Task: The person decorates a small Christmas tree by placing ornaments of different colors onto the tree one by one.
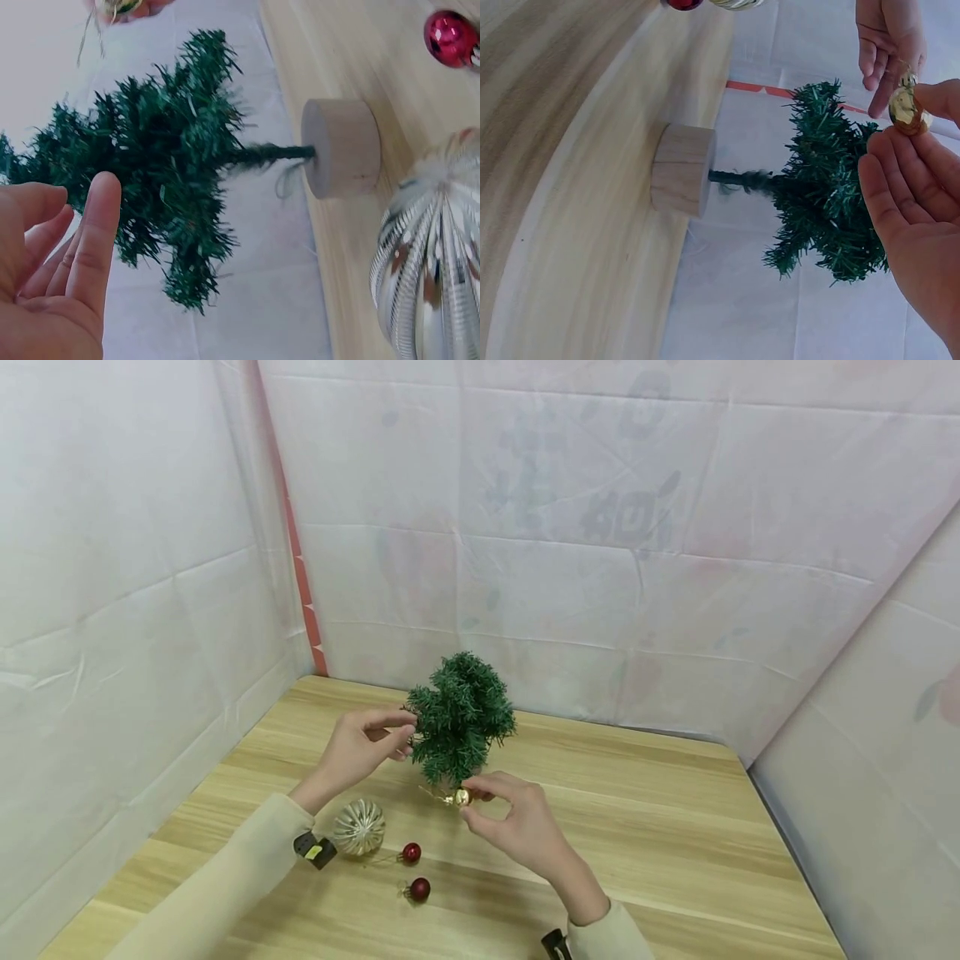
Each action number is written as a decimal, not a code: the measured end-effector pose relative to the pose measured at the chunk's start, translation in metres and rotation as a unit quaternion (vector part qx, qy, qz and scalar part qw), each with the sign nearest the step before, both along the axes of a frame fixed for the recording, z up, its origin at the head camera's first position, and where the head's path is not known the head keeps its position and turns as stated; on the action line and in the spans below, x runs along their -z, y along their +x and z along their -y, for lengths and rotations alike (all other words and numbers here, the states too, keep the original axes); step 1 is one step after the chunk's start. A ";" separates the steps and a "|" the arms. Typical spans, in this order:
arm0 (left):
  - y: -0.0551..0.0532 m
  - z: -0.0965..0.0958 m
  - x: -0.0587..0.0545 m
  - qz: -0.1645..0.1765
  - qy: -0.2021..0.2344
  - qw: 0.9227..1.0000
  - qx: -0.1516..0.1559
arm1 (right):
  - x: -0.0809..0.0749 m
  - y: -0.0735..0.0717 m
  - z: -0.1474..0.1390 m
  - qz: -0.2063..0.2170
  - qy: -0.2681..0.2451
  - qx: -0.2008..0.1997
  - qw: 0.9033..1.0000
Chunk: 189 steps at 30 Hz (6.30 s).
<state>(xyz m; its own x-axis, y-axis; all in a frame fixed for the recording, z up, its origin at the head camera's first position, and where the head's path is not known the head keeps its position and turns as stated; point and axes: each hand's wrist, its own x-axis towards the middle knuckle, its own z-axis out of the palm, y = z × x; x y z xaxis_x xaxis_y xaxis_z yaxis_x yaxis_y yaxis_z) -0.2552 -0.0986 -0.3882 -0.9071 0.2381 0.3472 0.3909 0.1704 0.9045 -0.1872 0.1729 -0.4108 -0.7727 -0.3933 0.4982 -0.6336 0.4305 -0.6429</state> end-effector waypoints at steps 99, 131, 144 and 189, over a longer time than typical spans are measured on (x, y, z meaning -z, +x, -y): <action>0.046 -0.032 -0.059 -0.108 -0.108 0.981 0.117 | -0.038 -0.018 0.026 -0.133 -0.081 -0.017 0.988; 0.022 -0.033 -0.082 -0.236 -0.105 0.966 0.015 | -0.086 -0.034 0.042 -0.191 -0.076 0.053 0.977; 0.015 -0.039 -0.089 -0.255 -0.105 0.961 -0.026 | -0.097 -0.038 0.042 -0.187 -0.078 0.087 0.975; 0.001 -0.042 -0.091 -0.247 -0.168 0.951 -0.079 | -0.104 -0.048 0.047 -0.144 0.007 0.120 0.982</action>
